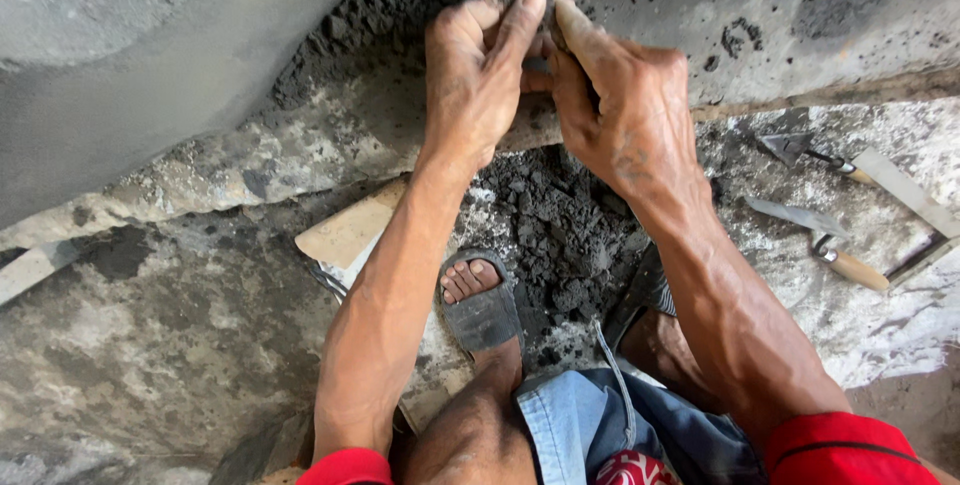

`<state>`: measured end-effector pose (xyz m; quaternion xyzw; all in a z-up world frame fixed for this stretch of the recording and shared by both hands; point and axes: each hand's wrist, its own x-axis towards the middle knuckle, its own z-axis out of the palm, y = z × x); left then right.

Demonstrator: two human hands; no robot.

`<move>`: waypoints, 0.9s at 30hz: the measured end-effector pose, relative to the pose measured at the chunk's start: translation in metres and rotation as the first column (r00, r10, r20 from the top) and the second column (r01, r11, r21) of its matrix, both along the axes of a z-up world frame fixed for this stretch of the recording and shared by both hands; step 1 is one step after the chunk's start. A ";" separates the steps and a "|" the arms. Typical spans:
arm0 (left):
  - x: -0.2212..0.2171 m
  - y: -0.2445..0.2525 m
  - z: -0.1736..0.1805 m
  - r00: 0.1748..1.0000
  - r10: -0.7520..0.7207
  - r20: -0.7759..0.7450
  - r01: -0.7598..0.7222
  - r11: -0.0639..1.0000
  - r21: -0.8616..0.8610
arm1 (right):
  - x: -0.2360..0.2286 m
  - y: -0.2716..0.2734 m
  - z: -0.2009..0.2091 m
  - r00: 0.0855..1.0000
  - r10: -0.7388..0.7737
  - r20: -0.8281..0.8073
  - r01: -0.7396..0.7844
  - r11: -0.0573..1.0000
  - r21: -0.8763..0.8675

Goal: The person uses a small metal tool to carve and shape wet concrete on a large decorative structure, then uses a larger trowel to apply and smooth additional wet concrete onto the surface.

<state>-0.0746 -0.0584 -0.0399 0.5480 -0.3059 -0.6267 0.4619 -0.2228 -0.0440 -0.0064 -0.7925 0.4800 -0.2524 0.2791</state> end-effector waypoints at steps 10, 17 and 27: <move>0.001 0.002 -0.003 0.999 -0.034 -0.038 0.034 0.999 0.007 | -0.005 -0.003 0.002 0.998 0.014 -0.067 -0.016 0.999 -0.032; 0.004 -0.002 0.006 0.975 -0.121 -0.187 0.126 0.992 0.011 | -0.037 0.038 0.046 0.974 -0.011 -0.227 0.051 0.984 0.171; 0.012 0.006 0.024 0.979 -0.173 -0.105 0.186 0.975 0.122 | -0.007 0.040 0.022 0.986 -0.127 -0.108 0.136 0.987 0.086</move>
